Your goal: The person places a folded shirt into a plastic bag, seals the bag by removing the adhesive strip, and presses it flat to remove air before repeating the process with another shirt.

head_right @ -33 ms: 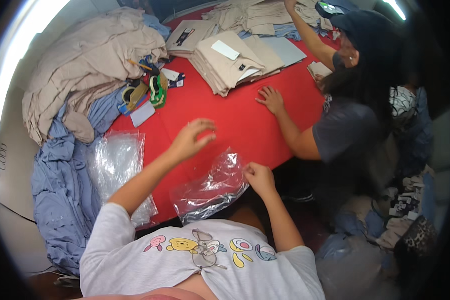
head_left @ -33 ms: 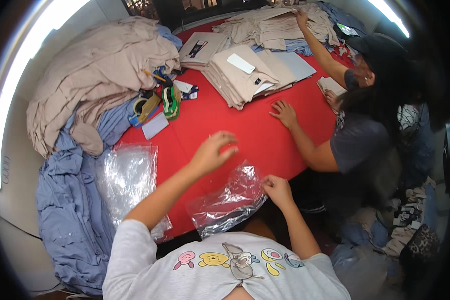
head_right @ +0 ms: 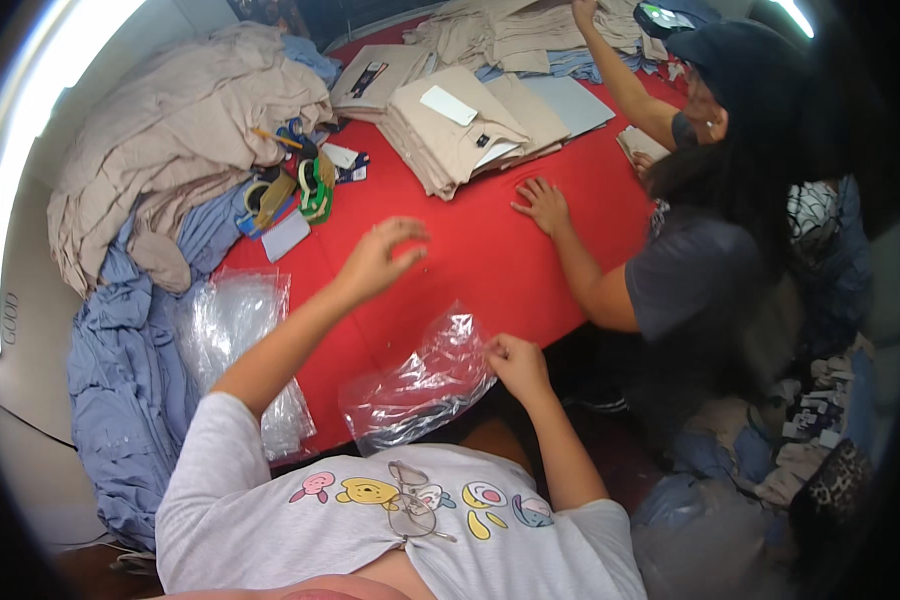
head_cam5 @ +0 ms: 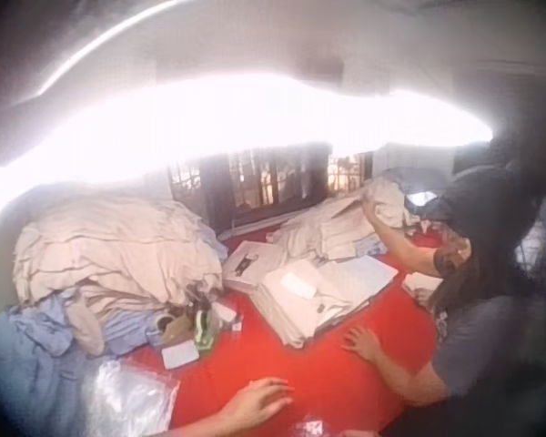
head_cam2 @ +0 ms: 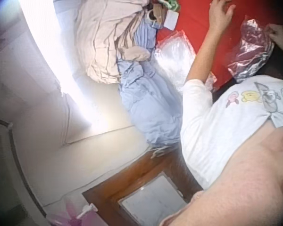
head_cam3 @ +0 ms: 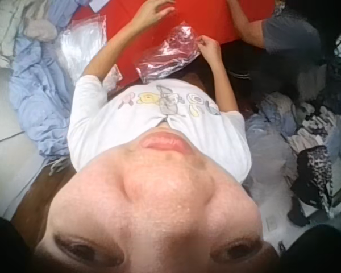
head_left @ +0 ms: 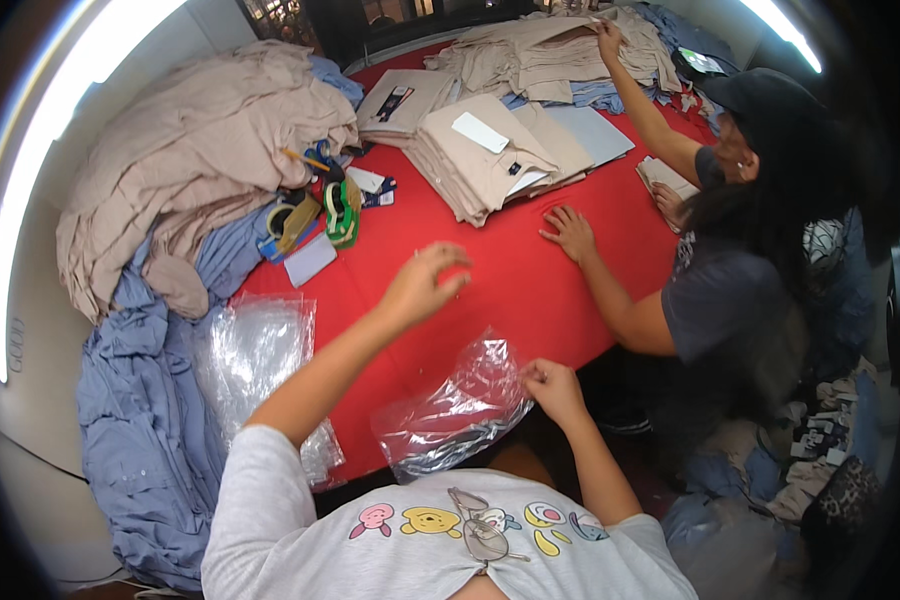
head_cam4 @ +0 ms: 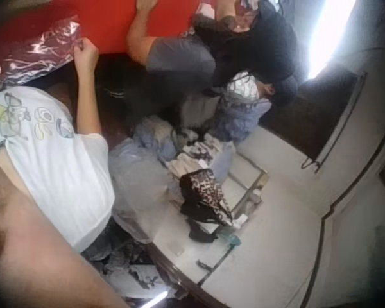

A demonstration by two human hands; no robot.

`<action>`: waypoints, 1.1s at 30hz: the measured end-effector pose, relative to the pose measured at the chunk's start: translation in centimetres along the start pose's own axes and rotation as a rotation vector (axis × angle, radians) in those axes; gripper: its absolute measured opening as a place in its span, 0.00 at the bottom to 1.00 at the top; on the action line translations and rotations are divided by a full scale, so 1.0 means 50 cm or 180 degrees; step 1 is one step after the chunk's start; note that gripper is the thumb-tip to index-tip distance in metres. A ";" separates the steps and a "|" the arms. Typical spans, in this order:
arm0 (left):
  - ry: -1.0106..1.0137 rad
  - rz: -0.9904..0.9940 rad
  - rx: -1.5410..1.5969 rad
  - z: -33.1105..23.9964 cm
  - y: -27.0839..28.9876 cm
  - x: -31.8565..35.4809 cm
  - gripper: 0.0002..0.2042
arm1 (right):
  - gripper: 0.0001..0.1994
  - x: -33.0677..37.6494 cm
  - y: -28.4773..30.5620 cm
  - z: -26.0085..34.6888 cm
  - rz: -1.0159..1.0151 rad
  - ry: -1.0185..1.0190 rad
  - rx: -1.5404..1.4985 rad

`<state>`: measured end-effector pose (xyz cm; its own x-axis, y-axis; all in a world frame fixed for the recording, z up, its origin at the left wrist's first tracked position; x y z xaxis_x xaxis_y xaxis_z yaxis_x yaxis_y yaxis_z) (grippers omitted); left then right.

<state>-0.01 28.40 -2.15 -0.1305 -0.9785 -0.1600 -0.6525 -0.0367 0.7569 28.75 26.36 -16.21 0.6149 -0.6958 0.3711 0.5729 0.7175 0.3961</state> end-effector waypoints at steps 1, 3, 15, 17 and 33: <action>-0.0051 -0.0025 -0.0183 0.033 0.028 -0.092 0.13 | 0.07 -0.010 -0.012 -0.038 0.0169 0.0034 -0.0476; 0.0039 -0.0277 -0.0658 0.128 0.094 -0.245 0.15 | 0.08 -0.009 -0.031 -0.026 0.0621 0.0255 -0.1076; 0.1964 0.1050 -0.1238 0.477 0.177 -0.756 0.52 | 0.08 0.009 -0.023 -0.117 0.1067 0.0044 -0.1522; 0.2212 0.1485 -0.0733 0.512 0.180 -0.746 0.49 | 0.08 0.005 -0.005 -0.117 0.1126 -0.0016 -0.1542; 0.1737 -0.0888 0.3386 0.402 0.107 -0.131 0.31 | 0.10 0.006 -0.047 -0.058 0.1492 0.0260 -0.1698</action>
<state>-17.64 38.68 -9.81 0.2739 -0.9298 0.2460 -0.9254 -0.3245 -0.1960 29.17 24.55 -19.49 0.8880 -0.3210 0.3293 0.4127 0.8723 -0.2624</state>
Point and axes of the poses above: each hand's wrist, its own x-axis away from the middle knuckle, its own y-axis out of the back of the hand, z = x × y, the point moved 9 cm from there along -x, towards the middle knuckle, and after that the axes turned 10 degrees about z, right-handed, at the moved point
